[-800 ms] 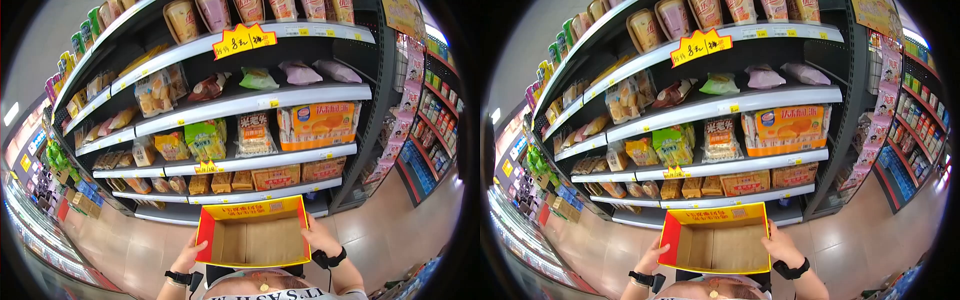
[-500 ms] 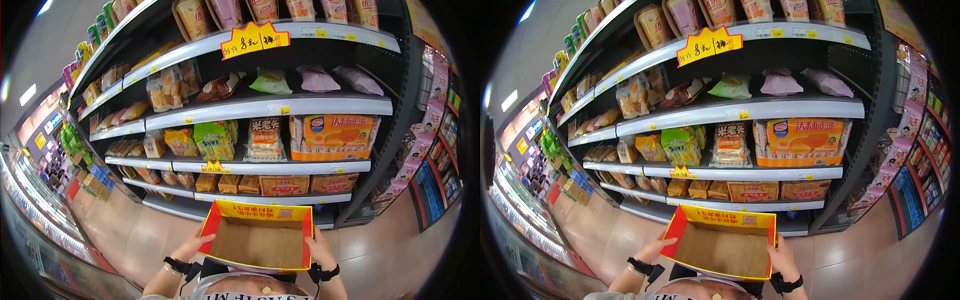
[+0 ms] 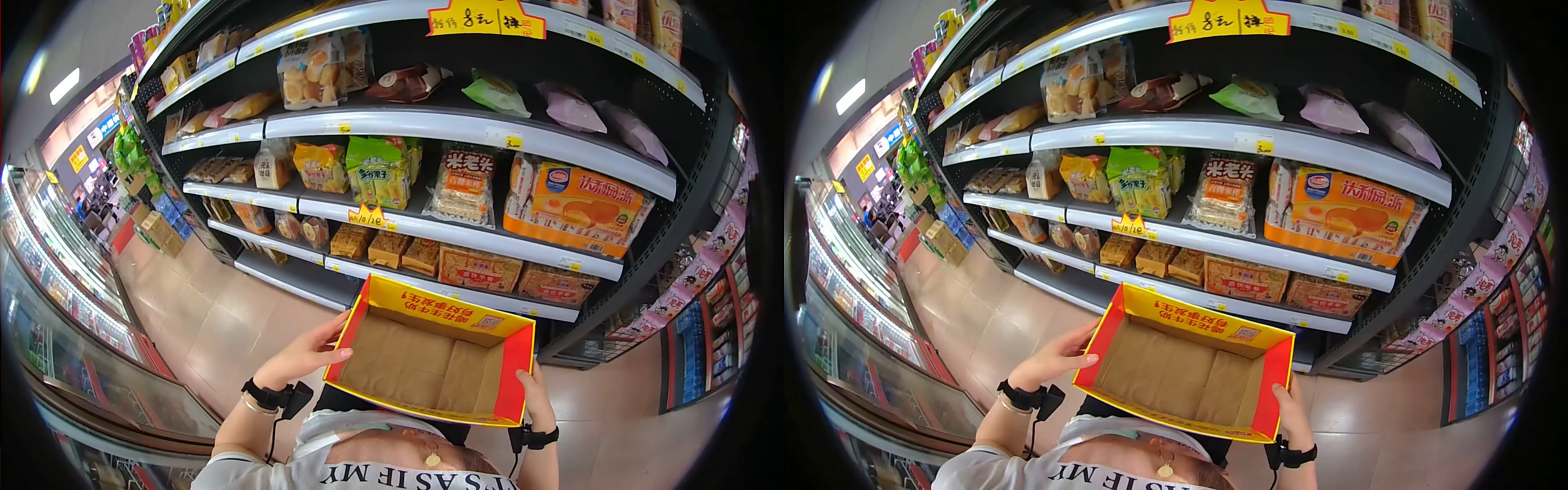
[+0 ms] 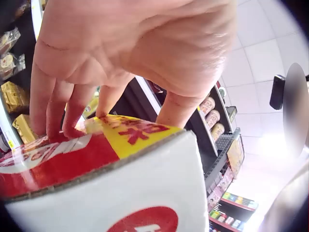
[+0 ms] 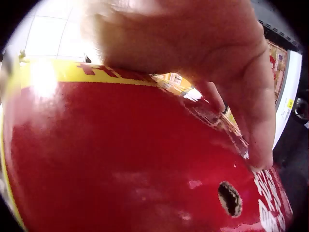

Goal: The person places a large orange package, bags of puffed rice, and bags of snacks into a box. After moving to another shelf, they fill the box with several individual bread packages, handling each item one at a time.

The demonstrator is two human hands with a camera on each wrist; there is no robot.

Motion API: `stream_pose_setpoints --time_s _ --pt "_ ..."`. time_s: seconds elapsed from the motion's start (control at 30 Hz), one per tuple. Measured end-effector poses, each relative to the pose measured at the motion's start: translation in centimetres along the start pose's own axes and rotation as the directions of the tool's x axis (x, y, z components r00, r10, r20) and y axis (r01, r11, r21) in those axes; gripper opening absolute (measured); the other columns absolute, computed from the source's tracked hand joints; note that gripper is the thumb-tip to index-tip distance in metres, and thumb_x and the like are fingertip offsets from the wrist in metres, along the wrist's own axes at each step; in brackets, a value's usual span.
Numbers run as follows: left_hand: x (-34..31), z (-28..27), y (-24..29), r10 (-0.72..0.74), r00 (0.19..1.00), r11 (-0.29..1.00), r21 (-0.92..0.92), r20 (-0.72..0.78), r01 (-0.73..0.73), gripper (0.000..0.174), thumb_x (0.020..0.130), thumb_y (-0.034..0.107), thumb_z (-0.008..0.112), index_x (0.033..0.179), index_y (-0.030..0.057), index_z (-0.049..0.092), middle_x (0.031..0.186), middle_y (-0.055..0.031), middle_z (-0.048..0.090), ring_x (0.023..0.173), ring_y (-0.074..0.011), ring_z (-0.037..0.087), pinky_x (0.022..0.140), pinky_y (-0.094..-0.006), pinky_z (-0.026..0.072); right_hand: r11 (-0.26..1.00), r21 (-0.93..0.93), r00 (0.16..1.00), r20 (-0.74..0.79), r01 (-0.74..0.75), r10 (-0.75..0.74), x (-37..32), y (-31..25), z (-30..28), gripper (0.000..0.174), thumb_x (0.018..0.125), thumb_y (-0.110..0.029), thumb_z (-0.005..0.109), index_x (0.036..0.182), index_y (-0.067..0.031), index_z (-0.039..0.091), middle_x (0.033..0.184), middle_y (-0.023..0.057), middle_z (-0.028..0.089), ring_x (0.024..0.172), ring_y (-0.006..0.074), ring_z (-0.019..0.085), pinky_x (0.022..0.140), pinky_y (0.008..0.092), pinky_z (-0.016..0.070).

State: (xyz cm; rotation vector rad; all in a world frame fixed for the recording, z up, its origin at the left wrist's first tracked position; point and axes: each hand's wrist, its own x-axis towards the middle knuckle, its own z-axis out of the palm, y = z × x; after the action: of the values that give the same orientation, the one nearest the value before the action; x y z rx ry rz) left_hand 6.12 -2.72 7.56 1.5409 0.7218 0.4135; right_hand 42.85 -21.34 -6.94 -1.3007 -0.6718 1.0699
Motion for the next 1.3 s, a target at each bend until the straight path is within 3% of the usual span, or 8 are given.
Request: stream_pose_setpoints --time_s 0.37,0.63,0.73,1.0,1.07,1.13,1.2,1.3 --pt "2.1 0.5 -3.0 0.132 0.976 0.971 0.222 -0.172 -0.092 0.067 0.082 0.02 0.068 0.139 0.0096 0.035 0.117 -0.0092 0.052 0.105 -0.0199 0.054 0.087 -0.033 0.0459 1.0 -0.029 0.975 -0.224 -0.01 0.003 -5.2 -1.4 1.9 0.038 0.088 -0.016 0.05 0.122 0.0 0.047 0.111 0.008 0.057 0.099 0.0167 0.053 0.088 0.029 0.0419" --pt "2.4 -2.3 -6.2 0.038 0.974 0.947 -0.304 -0.225 -0.107 0.06 0.082 0.004 0.06 0.137 0.0027 0.037 0.131 -0.0072 0.048 0.117 -0.0151 0.048 0.097 -0.026 0.0365 0.974 -0.218 0.983 -0.15 0.068 -0.102 -4.8 -4.7 5.4 0.036 0.09 -0.018 0.051 0.121 0.0007 0.047 0.112 0.0091 0.058 0.101 0.0183 0.054 0.089 0.0306 0.0421" --pt "1.6 -3.9 -6.6 -0.012 0.978 0.902 -0.424 -0.209 -0.079 0.061 0.08 -0.007 0.05 0.138 0.0027 0.036 0.131 -0.0084 0.049 0.119 -0.0166 0.047 0.098 -0.0273 0.0373 0.813 -0.574 0.992 0.0 0.102 -0.124 -4.2 -6.3 6.9 0.041 0.089 -0.023 0.052 0.122 0.0013 0.045 0.112 0.0204 0.058 0.105 0.0312 0.056 0.089 0.0357 0.043" --pt "3.1 -8.3 -9.7 -0.085 0.983 0.884 -0.467 -0.165 -0.002 0.061 0.076 -0.01 0.046 0.135 0.002 0.038 0.125 -0.0109 0.053 0.113 -0.0197 0.053 0.095 -0.03 0.0428 0.605 -0.796 0.997 0.069 0.031 0.04 0.0 -8.5 9.6 0.054 0.089 -0.039 0.051 0.124 0.0019 0.043 0.109 0.0268 0.058 0.103 0.0405 0.055 0.087 0.0418 0.0439" --pt "4.3 -9.4 -10.1 -0.134 0.983 0.923 -0.377 -0.123 0.079 0.065 0.077 -0.01 0.051 0.139 0.0028 0.032 0.127 -0.0107 0.051 0.115 -0.0196 0.051 0.095 -0.03 0.0418 0.331 -0.933 0.986 -0.102 -0.14 0.13 1.8 -10.1 9.0 0.063 0.087 -0.046 0.051 0.126 0.0033 0.042 0.107 0.0301 0.057 0.102 0.0408 0.055 0.086 0.0434 0.0443" --pt "5.0 -10.6 -10.6 -0.128 0.989 0.939 -0.329 -0.069 0.098 0.066 0.078 -0.008 0.053 0.139 0.0031 0.031 0.126 -0.0108 0.051 0.114 -0.02 0.051 0.095 -0.0306 0.042 0.279 -0.959 0.982 -0.093 -0.043 -0.165 3.6 -13.0 7.8 0.067 0.086 -0.045 0.054 0.128 0.0049 0.039 0.109 0.0312 0.055 0.105 0.0406 0.054 0.088 0.0443 0.0439" --pt "5.6 -11.5 -10.0 -0.16 0.987 0.952 -0.261 0.013 0.158 0.067 0.082 -0.002 0.06 0.141 0.0048 0.027 0.126 -0.0119 0.05 0.112 -0.0198 0.051 0.094 -0.0321 0.0424 0.077 -0.992 0.82 0.038 0.099 -0.572 6.0 -15.9 5.9 0.069 0.081 -0.03 0.064 0.131 0.0047 0.033 0.128 0.0279 0.042 0.121 0.0402 0.04 0.098 0.0433 0.0386" --pt "6.4 -11.9 -8.2 -0.22 0.974 0.961 -0.159 0.055 0.227 0.067 0.083 0.003 0.062 0.141 0.0066 0.027 0.127 -0.0124 0.049 0.111 -0.0192 0.051 0.094 -0.0323 0.0425 -0.096 -0.995 0.641 0.095 0.033 -0.761 9.9 -21.0 3.0 0.07 0.075 -0.017 0.068 0.131 0.0052 0.033 0.135 0.0257 0.036 0.128 0.0386 0.034 0.107 0.0432 0.0282"
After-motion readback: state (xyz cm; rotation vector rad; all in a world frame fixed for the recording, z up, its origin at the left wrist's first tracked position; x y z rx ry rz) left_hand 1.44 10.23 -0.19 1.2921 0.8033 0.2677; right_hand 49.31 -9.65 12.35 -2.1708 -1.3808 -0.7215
